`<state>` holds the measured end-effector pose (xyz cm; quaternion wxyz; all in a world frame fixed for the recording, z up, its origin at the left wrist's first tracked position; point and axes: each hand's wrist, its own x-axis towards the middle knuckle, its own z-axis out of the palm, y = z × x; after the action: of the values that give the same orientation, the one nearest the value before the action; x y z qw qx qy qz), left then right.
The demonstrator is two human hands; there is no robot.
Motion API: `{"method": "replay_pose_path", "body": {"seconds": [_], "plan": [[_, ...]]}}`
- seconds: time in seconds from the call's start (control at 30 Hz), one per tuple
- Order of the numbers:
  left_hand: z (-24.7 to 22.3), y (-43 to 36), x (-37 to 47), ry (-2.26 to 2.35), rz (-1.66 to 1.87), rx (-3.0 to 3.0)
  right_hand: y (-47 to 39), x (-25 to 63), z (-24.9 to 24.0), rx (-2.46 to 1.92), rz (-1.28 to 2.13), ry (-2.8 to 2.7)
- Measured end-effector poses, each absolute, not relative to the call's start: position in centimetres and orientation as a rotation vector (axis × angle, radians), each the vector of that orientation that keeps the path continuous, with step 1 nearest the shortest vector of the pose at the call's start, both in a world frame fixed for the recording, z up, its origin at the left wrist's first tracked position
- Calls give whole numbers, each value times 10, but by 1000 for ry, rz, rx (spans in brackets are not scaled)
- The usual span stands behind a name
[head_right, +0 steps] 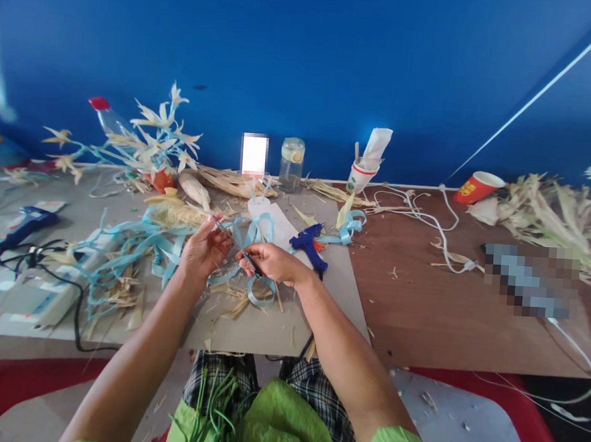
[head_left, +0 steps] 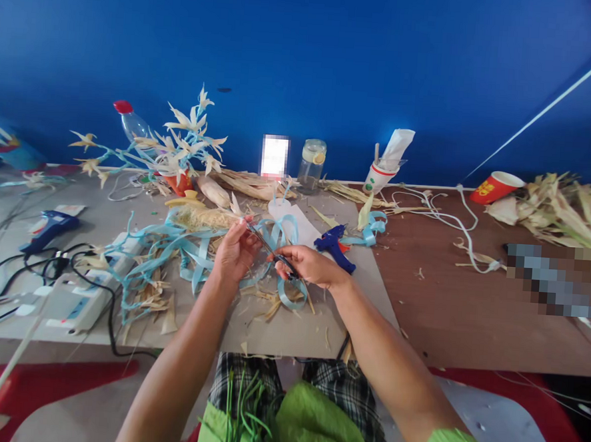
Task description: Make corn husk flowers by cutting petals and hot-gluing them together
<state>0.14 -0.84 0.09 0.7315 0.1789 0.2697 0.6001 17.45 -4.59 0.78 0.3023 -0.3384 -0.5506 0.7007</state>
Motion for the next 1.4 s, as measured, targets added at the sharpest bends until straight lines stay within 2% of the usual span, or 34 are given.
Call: {"method": "replay_pose_path", "body": {"seconds": [0.4,0.7,1.4], "plan": [[6,-10,2,616,1308,594,-48,178,10,-777,1920,-1470],[1,-10,8,613,1502,698,-49,175,8,-761,1895,-1498],[-2,-16,23,681,1621,581,-54,155,10,-816,1799,-1365]]}}
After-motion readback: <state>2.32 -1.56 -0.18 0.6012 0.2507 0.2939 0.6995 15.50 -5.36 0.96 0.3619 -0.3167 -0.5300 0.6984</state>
